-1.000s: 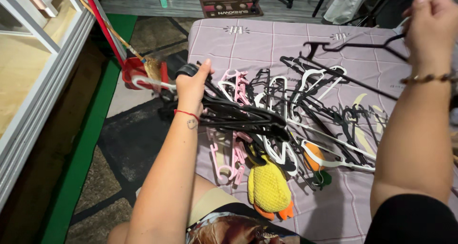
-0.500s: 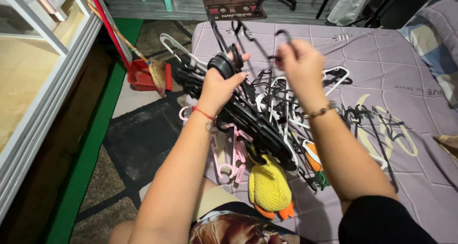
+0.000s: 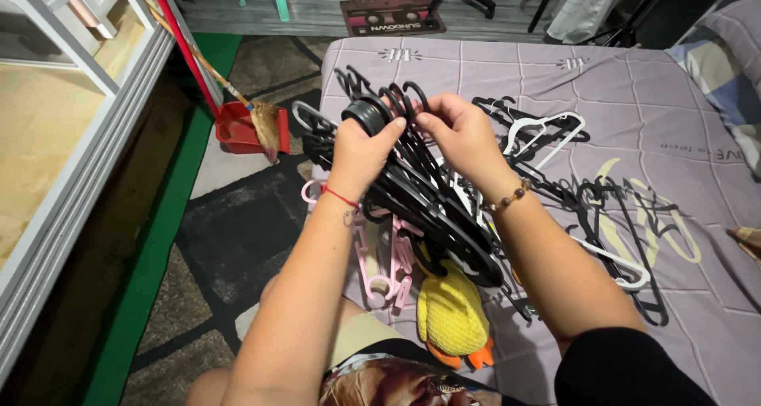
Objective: The person sits on a bed and sorts a large pile of mixed plastic hangers. They pick up hangers from the pile, separate them by color, and stack them into neat bundles in their hands.
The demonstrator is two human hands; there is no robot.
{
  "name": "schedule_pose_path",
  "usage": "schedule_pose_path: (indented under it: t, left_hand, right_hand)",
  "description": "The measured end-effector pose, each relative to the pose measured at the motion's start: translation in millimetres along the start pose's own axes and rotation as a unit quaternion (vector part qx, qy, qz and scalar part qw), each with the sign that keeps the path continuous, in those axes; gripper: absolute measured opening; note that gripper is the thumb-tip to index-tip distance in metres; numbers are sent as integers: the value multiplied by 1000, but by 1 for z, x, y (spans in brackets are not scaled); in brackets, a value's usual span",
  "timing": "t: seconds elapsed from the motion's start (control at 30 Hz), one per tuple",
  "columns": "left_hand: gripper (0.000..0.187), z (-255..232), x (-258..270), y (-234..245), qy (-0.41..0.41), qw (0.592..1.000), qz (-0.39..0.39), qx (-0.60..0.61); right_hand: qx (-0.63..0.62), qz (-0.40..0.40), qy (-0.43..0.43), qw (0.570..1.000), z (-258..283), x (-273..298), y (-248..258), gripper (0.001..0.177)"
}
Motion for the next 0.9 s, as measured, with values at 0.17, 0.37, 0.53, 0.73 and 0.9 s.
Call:
schedule_pose_path:
  t: [0.17, 0.37, 0.53, 0.73, 0.9]
  left_hand:
    - [29, 2, 5, 6, -7, 1000, -12, -27]
    - [36, 10, 9, 2, 7, 1000, 2, -20]
    - [53, 13, 9, -13, 7, 990, 106, 93]
    - [63, 22, 9, -18, 35, 969, 222, 101]
    - [73, 16, 4, -38, 98, 946, 279, 132]
  right_hand:
    - [-25, 30, -17, 999, 0, 4, -2, 18]
    - [-47, -6, -26, 999, 3, 10, -6, 16]
    - [26, -46, 23, 998, 7, 16, -9, 8]
    - [-101, -21, -19, 995, -31, 14, -6, 7]
    - [-202, -52, -88, 974, -48, 18, 5, 15]
Point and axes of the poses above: each hand's wrist, its own x-axis away from the middle knuckle, its own y-axis out of the back of the hand, z = x × y, the point moved 6 cm from there along -x, towards the middle knuckle, and after that the axes turned 2 degrees about -y, right-handed, at the moved point
